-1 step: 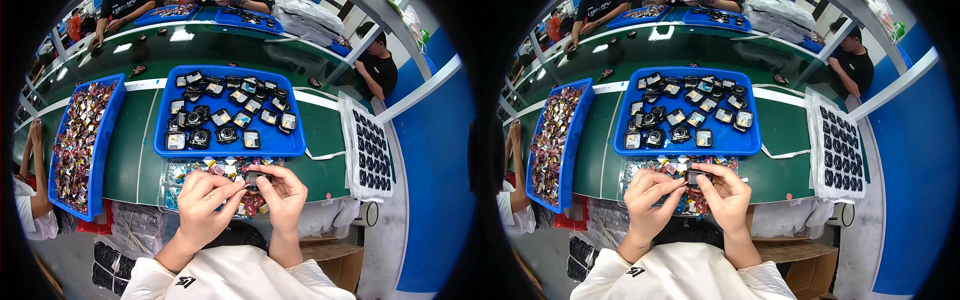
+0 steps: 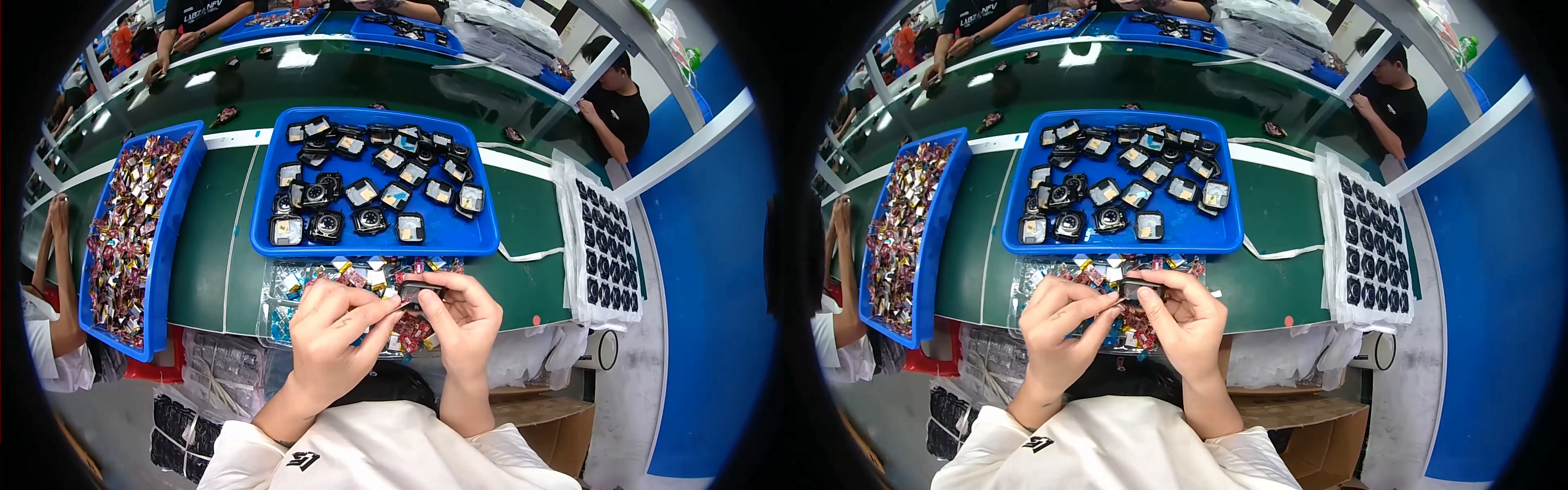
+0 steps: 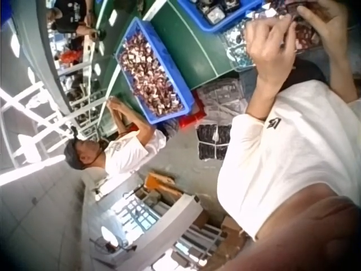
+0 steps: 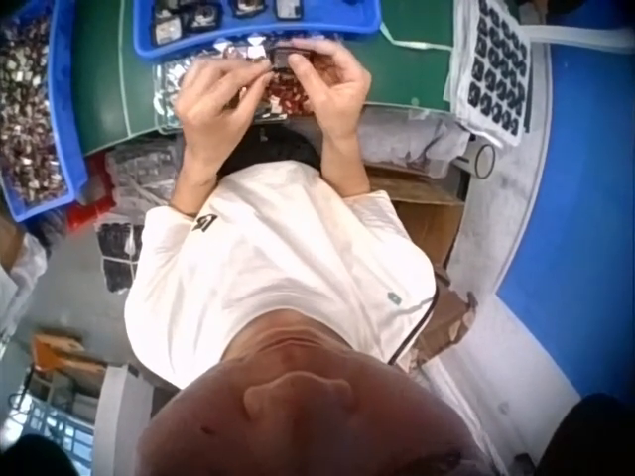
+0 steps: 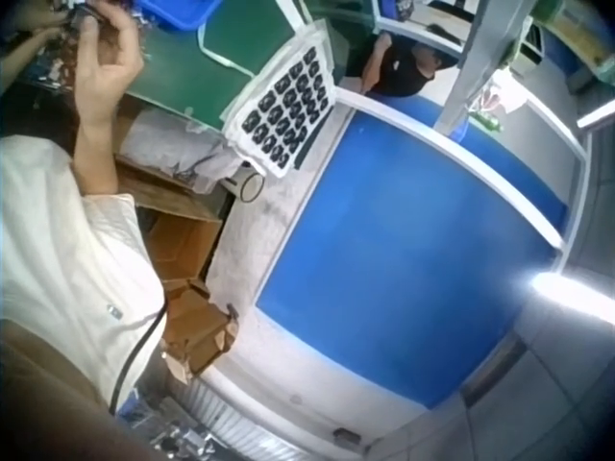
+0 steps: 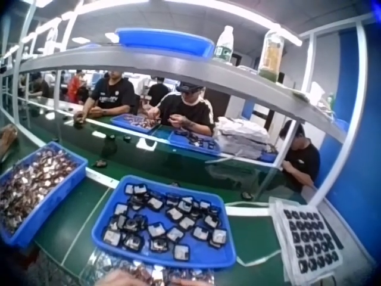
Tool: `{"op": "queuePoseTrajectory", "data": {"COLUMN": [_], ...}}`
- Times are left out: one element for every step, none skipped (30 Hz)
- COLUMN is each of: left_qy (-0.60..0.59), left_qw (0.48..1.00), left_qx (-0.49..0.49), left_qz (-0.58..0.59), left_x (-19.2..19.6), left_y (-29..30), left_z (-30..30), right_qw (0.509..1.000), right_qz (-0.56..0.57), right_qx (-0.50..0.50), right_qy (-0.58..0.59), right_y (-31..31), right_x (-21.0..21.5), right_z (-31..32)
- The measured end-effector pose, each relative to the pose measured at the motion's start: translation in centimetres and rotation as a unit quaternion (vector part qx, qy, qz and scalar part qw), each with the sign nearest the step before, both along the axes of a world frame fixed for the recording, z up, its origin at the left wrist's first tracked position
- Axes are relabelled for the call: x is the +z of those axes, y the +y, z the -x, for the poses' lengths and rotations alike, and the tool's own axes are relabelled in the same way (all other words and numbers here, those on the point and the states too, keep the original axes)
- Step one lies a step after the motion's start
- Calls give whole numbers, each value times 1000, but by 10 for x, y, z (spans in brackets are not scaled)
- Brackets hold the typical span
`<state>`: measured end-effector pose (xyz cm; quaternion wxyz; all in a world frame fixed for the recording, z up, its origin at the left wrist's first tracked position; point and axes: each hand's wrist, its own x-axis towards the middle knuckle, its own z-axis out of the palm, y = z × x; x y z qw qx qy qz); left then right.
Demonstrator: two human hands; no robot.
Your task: Assembling small electronic components by placing them into frames within a blue tray.
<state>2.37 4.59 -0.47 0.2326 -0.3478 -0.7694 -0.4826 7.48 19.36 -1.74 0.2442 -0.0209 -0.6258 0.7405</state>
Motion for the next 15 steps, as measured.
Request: {"op": "queuePoseTrajectory", "data": {"left_qy": [1, -7, -15, -17, -62, -107, -168, -244, -317, -318, -420, -513, -514, -515, -517], "left_qw": [1000, 1000, 999, 999, 995, 988, 977, 955, 927, 927, 867, 788, 788, 782, 776], "left_qx": [0, -19, -39, -40, -74, -107, -118, -151, -180, -180, -213, -240, -240, -242, -245], "left_qz": [0, 1, 2, 4, -11, -25, -56, -72, -87, -85, -164, -241, -242, -255, -265], "left_x": [2, 3, 5, 7, 9, 10, 4, 2, 1, 0, 0, -1, -3, -6, -7], "left_y": [0, -1, -2, -2, -3, -3, -3, -5, -7, -6, -5, -6, -7, -8, -7], "left_z": [0, -1, -2, -2, -1, -1, -1, -2, -1, -3, -5, -7, -6, -6, -6], "right_qw": [1000, 1000, 999, 999, 999, 998, 998, 997, 995, 995, 991, 985, 985, 982, 978], "right_qz": [0, -21, -40, -39, -38, -37, -35, -50, -65, -64, -87, -112, -112, -132, -150], "right_qx": [0, -4, -10, -12, -13, -13, -14, -28, -41, -42, -53, -62, -62, -68, -76], "right_qy": [1, 9, 16, 14, 34, 54, 52, 57, 65, 64, 91, 117, 117, 119, 122], "right_y": [1, 2, 2, 2, 2, 2, 1, -1, -3, -4, -4, -6, -9, -11, -11], "right_x": [0, -1, -2, -2, -2, -2, -1, 0, 0, -2, -5, -7, -7, -6, -7], "right_z": [0, 0, -1, -1, 0, 0, 0, 1, 2, 3, 3, 3, 3, 2, 2]}}
